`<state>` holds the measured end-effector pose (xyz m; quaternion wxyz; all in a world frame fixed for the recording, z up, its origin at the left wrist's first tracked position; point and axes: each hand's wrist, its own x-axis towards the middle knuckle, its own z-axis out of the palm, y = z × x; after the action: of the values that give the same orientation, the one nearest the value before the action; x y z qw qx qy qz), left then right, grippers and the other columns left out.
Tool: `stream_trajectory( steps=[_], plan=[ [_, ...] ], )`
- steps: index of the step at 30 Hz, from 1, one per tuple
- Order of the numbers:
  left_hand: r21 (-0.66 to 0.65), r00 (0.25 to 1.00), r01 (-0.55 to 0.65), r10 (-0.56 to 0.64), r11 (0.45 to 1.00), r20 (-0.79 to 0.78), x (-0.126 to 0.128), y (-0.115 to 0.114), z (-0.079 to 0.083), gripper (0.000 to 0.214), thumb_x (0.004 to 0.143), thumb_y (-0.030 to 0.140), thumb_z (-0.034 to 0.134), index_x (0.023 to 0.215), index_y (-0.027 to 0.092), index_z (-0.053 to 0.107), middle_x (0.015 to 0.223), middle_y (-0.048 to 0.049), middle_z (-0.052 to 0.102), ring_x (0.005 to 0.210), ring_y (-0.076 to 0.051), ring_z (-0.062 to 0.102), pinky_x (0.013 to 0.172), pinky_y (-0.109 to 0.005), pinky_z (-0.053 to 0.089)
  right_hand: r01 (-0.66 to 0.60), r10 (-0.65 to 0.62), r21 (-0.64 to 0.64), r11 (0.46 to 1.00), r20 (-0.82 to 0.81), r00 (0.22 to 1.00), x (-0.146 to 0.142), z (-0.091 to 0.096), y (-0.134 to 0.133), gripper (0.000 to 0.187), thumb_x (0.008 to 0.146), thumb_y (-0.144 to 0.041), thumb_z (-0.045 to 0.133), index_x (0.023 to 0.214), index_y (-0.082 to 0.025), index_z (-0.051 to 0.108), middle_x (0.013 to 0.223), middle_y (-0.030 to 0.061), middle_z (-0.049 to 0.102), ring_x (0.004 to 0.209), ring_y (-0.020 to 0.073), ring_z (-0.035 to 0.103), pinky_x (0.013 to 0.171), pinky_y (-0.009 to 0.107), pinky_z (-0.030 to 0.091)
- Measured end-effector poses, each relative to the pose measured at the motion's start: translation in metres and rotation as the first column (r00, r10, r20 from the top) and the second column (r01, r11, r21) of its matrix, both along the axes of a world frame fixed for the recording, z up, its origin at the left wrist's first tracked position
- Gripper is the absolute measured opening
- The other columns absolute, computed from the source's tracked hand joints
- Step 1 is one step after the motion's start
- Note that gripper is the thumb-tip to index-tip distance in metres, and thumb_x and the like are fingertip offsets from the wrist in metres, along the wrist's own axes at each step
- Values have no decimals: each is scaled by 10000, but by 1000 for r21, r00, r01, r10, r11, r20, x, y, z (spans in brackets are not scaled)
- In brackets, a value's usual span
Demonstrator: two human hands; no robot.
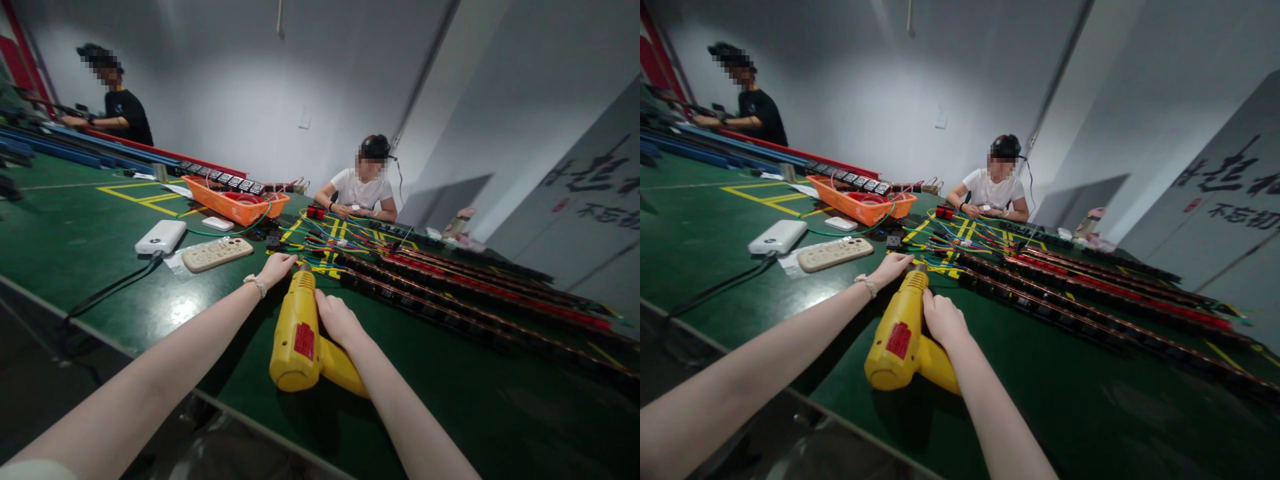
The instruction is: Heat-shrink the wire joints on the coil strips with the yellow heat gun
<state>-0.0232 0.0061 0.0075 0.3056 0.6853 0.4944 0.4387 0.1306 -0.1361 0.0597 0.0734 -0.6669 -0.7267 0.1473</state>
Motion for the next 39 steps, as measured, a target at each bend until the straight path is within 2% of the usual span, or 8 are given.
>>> stream_trajectory(
  steps=[4,10,16,20,24,27,35,39],
  plan=[
    [-16,1000,10,-10,1000,18,1,-3,2,463,727,499,391,442,145,479,398,8,444,418,-94,405,497,-236,293,58,-58,-9,998,0,998,23,1,-6,502,895,-412,165,1192,-179,496,1057,137,577,1004,262,509,801,356,354],
    [-57,996,65,-61,996,69,0,-1,2,412,718,457,398,442,157,453,385,13,433,400,-90,395,491,-235,301,259,-260,-22,966,-96,961,66,0,-10,575,878,-477,117,1143,-170,526,1053,136,560,959,251,519,794,353,361],
    [-131,979,128,-104,983,174,1,-7,8,320,683,365,418,434,164,429,380,16,426,395,-78,373,481,-224,310,277,-276,25,960,-47,960,90,-2,-10,568,888,-436,111,1179,-141,499,1042,142,560,964,238,513,804,323,356],
    [-166,964,187,-148,968,223,1,-14,16,277,664,336,431,448,162,439,389,15,435,403,-74,368,480,-217,313,277,-276,20,961,-53,960,87,-1,-12,579,890,-446,95,1164,-151,510,1028,136,567,932,228,525,781,310,370],
    [-171,949,210,-158,963,273,1,-16,18,254,654,326,454,465,156,451,397,23,431,398,-65,360,477,-213,303,185,-190,61,981,88,978,79,-4,-14,453,901,-328,178,1245,-173,429,1036,121,566,941,213,514,774,285,362],
    [-163,948,194,-143,967,284,2,-15,17,272,656,356,467,475,154,461,400,21,433,400,-68,367,475,-217,301,96,-106,64,993,182,978,70,-4,-14,436,892,-273,218,1284,-164,373,1079,129,543,970,224,496,772,292,351],
    [-132,956,159,-119,978,268,2,-10,11,299,677,393,435,499,155,461,409,19,423,415,-79,368,483,-231,297,3,-10,55,998,130,991,28,-3,-8,421,890,-316,216,1211,-179,453,1043,116,560,953,235,508,736,306,348],
    [-121,960,140,-104,983,261,1,-5,7,310,675,397,426,484,153,447,413,21,409,414,-75,344,476,-234,271,-34,28,53,998,111,993,8,-2,-4,461,898,-342,147,1168,-180,483,1048,117,564,965,241,512,737,320,355]
  ],
)
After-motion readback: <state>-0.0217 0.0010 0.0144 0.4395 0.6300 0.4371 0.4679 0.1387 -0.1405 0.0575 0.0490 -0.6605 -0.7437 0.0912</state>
